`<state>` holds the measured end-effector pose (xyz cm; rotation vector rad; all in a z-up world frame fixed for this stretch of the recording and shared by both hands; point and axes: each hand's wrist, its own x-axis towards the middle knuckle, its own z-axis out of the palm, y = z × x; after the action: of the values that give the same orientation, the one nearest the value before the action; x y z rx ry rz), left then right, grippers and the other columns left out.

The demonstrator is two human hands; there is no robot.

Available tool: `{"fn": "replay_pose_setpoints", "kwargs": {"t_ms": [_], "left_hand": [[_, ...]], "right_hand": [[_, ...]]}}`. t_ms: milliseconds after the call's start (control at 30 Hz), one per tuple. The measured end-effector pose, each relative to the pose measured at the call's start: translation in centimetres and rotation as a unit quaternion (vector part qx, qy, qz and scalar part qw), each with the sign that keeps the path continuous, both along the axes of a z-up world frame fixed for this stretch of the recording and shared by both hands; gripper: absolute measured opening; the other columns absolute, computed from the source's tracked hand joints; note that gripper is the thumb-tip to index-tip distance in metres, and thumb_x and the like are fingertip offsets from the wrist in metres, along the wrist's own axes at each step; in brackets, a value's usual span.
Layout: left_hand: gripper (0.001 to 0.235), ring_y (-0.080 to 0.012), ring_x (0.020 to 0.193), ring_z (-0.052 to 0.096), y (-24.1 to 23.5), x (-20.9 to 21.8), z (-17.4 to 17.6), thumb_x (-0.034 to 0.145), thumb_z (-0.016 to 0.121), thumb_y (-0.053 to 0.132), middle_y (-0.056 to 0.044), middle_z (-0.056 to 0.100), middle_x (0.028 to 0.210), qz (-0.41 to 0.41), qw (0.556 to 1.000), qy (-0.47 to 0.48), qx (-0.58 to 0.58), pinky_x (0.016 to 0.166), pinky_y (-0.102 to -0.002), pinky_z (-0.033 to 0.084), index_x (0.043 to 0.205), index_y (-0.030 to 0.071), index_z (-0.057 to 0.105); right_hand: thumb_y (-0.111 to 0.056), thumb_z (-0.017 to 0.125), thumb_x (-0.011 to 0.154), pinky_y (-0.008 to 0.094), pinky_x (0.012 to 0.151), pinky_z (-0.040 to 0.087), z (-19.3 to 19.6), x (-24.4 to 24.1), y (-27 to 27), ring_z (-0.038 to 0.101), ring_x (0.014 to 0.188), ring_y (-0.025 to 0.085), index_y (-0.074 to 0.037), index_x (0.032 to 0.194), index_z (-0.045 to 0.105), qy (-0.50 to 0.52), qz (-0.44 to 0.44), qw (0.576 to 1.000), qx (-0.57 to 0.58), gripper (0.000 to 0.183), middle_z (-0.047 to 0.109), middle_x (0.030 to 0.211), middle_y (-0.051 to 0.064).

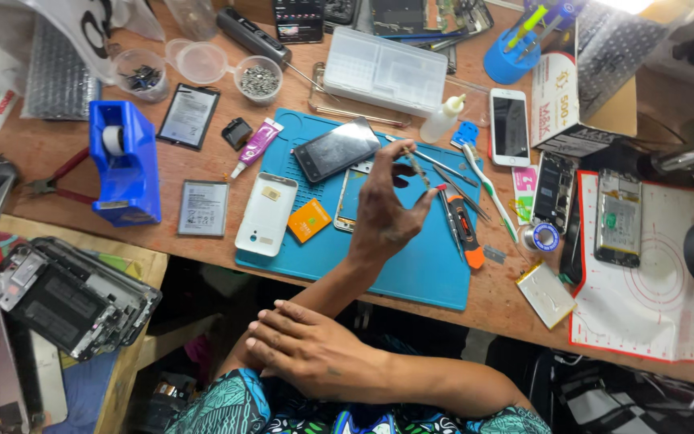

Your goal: The person uses pliers to remove small components from a smartphone motherboard, then disassembles a smartphone by removing the back cover and battery. The person handles the motherboard, pliers, phone casing, and battery throughout the process.

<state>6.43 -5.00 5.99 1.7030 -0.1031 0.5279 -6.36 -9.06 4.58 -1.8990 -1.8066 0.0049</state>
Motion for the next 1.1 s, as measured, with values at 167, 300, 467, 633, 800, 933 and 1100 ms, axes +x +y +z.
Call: {"fn": "replay_pose_setpoints", "kwargs": {"t_ms": [167, 300, 467, 633, 800, 933, 1100], "left_hand": [[0.068, -0.0238, 0.108, 0.069, 1.2, -0.6, -0.1, 0.081, 0.083, 0.003, -0.013, 0.064, 0.124, 0.010, 1.000, -0.007, 0.007, 0.088, -0.035, 0.059, 0.139, 0.004, 0.046], [0.067, -0.0231, 0.101, 0.069, 2.3, -1.6, -0.4, 0.079, 0.083, 0.001, -0.013, 0.064, 0.122, 0.002, 1.000, 0.022, -0.017, 0.091, -0.035, 0.059, 0.136, 0.005, 0.048], [0.066, -0.0220, 0.110, 0.072, 4.0, -4.6, -1.5, 0.079, 0.076, -0.001, -0.013, 0.066, 0.124, -0.081, 0.984, 0.113, -0.112, 0.097, -0.033, 0.059, 0.138, 0.005, 0.046], [0.072, -0.0223, 0.113, 0.070, 4.9, -6.5, -2.5, 0.078, 0.081, 0.002, -0.015, 0.067, 0.120, -0.127, 0.967, 0.205, -0.075, 0.100, -0.034, 0.055, 0.139, 0.007, 0.043], [0.072, -0.0248, 0.118, 0.070, 5.0, -7.4, -2.1, 0.081, 0.078, 0.010, -0.017, 0.062, 0.126, -0.197, 0.929, 0.193, -0.247, 0.103, -0.035, 0.060, 0.142, 0.007, 0.040], [0.075, -0.0265, 0.121, 0.068, 6.2, -7.5, -0.7, 0.082, 0.081, 0.011, -0.020, 0.060, 0.130, -0.255, 0.920, 0.183, -0.233, 0.104, -0.038, 0.056, 0.143, 0.005, 0.038], [0.074, -0.0246, 0.109, 0.068, 11.0, -7.3, 2.2, 0.079, 0.086, 0.012, -0.016, 0.057, 0.143, -0.124, 0.975, 0.178, 0.055, 0.090, -0.036, 0.059, 0.140, 0.013, 0.044]], "right_hand": [[-0.026, 0.065, 0.099, 0.054, 0.125, 0.030, 0.2, 0.2, -1.2, 0.056, 0.141, 0.035, -0.001, 0.135, 0.065, 0.059, -0.050, 0.997, 0.009, 0.044, 0.066, 0.140, 0.015], [-0.022, 0.077, 0.095, 0.053, 0.123, 0.042, 1.6, 1.5, -2.8, 0.061, 0.136, 0.033, -0.004, 0.119, 0.068, 0.103, -0.033, 0.993, 0.054, 0.031, 0.069, 0.132, 0.013], [-0.015, 0.083, 0.085, 0.037, 0.095, 0.060, 5.1, 5.0, -7.9, 0.072, 0.110, 0.026, -0.008, 0.115, 0.072, 0.135, -0.275, 0.940, 0.152, 0.033, 0.074, 0.117, 0.009], [-0.025, 0.089, 0.065, 0.048, 0.099, 0.049, 5.4, 9.0, -9.1, 0.059, 0.120, 0.045, 0.002, 0.139, 0.054, 0.054, -0.343, 0.935, 0.079, 0.086, 0.059, 0.136, 0.028], [-0.024, 0.090, 0.069, 0.044, 0.105, 0.053, 3.4, 10.0, -9.4, 0.064, 0.126, 0.031, -0.005, 0.145, 0.054, 0.201, -0.303, 0.929, 0.066, 0.086, 0.063, 0.139, 0.018], [-0.025, 0.092, 0.072, 0.038, 0.103, 0.056, 1.5, 10.0, -10.1, 0.069, 0.121, 0.023, -0.009, 0.146, 0.057, 0.270, -0.324, 0.903, 0.079, 0.083, 0.069, 0.138, 0.014], [-0.024, 0.092, 0.066, 0.038, 0.098, 0.053, 0.5, 10.7, -10.9, 0.067, 0.118, 0.023, -0.006, 0.148, 0.051, 0.257, -0.336, 0.903, 0.072, 0.093, 0.067, 0.134, 0.014]]}}
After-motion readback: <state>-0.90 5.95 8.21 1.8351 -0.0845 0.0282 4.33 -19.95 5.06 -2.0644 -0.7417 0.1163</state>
